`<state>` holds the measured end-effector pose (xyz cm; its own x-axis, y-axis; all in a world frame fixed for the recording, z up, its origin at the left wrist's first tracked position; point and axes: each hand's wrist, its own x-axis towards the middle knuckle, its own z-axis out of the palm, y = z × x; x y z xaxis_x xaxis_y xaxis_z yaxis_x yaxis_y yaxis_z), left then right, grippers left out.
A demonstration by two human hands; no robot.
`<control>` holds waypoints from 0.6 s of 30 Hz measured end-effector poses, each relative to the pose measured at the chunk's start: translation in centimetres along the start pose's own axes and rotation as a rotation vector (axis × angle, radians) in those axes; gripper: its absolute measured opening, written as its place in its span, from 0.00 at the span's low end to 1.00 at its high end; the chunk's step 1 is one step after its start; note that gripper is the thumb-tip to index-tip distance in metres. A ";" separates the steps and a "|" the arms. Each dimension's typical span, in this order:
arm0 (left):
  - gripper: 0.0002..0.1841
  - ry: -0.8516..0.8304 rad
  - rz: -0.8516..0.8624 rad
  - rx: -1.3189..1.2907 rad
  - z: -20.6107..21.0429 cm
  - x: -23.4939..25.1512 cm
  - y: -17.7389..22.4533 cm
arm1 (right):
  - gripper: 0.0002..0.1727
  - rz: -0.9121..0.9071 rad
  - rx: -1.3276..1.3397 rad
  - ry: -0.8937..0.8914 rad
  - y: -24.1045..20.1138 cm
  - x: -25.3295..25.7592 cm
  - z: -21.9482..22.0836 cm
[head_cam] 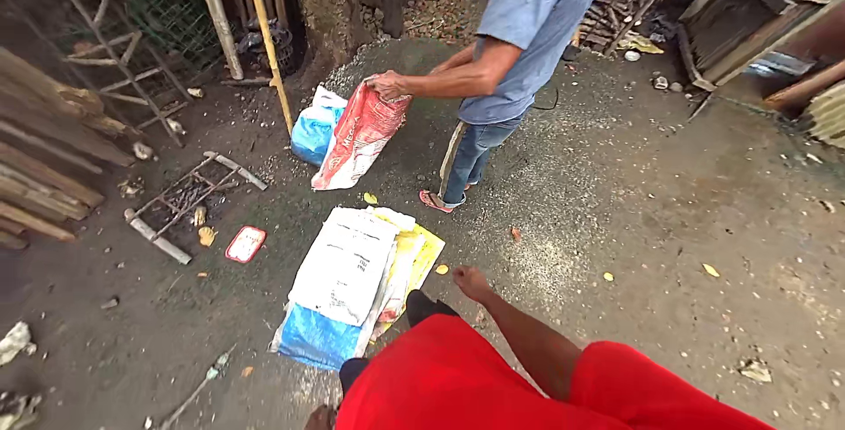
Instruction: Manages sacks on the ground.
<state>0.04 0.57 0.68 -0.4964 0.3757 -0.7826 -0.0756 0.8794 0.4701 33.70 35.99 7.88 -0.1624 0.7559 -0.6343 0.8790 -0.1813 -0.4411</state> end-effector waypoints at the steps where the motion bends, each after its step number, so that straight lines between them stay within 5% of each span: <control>1: 0.20 0.025 0.029 0.017 0.5 1.1 -1.4 | 0.22 -0.027 0.012 0.006 -1.1 0.5 -0.5; 7: 0.21 0.040 -0.097 -0.094 2.1 0.5 -2.6 | 0.20 -0.098 -0.052 -0.020 -5.4 3.3 -1.6; 18: 0.23 0.013 -0.324 -0.109 6.3 1.7 -2.6 | 0.21 0.064 -0.151 -0.379 -1.2 9.0 7.0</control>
<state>4.82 0.73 -4.41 -0.4422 0.0774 -0.8935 -0.3226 0.9159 0.2390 28.04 38.61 -1.72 -0.2336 0.4557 -0.8589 0.9441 -0.1050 -0.3125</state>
